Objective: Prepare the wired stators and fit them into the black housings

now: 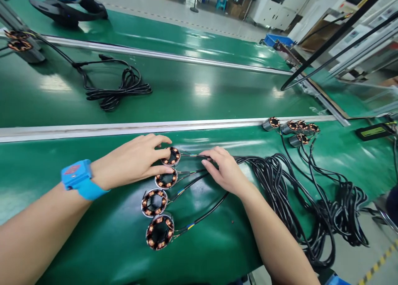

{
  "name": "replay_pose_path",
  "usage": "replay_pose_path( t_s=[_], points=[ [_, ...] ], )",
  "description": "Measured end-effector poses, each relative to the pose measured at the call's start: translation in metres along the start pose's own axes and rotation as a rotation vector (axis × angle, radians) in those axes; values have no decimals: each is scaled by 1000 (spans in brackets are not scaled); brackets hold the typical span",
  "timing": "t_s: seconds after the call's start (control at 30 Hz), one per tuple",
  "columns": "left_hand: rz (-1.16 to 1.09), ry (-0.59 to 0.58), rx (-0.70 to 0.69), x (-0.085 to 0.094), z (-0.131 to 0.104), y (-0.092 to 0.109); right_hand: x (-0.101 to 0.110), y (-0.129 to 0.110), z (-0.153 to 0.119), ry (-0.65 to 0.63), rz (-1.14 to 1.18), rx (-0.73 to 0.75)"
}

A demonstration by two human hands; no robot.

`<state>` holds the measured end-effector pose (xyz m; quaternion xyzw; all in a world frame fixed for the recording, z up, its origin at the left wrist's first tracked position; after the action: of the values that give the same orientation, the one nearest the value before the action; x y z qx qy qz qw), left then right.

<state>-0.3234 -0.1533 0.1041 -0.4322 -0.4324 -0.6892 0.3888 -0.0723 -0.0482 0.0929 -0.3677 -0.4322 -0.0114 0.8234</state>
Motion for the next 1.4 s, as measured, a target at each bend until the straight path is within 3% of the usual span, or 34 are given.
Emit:
replay_pose_path(
  t_s=[0.17, 0.3, 0.37, 0.47, 0.57, 0.73, 0.83, 0.9, 1.03, 1.2, 1.33, 1.4],
  points=[
    [-118, -25, 48, 18, -6, -11, -6, 3, -11, 7, -25, -7],
    [-144, 73, 153, 34, -10, -29, 5, 7, -7, 73, -19, -57],
    [-12, 69, 238, 35, -18, -41, 9, 5, 9, 47, -39, -45],
    [184, -47, 299, 24, -34, -49, -1, -8, 56, -43, -144, 93],
    [216, -45, 327, 9, -45, -43, -39, -28, 122, -141, -356, 254],
    [225, -14, 335, -5, -47, -29, -130, -54, 232, -222, -687, 366],
    [220, -10, 345, -9, -46, -28, -167, -64, 271, -227, -719, 369],
    [210, -15, 352, -11, -44, -29, -175, -66, 283, -224, -752, 348],
    [190, -18, 371, -17, -41, -30, -157, -69, 286, -190, -767, 332],
    [178, -17, 386, -18, -39, -29, -99, -77, 294, -124, -687, 128],
    [186, -9, 377, -16, -42, -28, -54, -111, 309, -71, -429, -42],
    [190, -1, 363, -16, -45, -29, -38, -137, 313, 1, -402, -9]
  ],
)
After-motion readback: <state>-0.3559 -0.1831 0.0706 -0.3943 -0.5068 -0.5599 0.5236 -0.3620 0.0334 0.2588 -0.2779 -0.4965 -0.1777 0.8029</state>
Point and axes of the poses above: each hand's wrist, its own z-axis towards the middle knuckle, its own x-axis out of the back of the hand, y = z × x, the point moved 3 cm from there along z, towards the middle knuckle, and after that the axes turned 15 degrees about y, right-handed, at the moved point
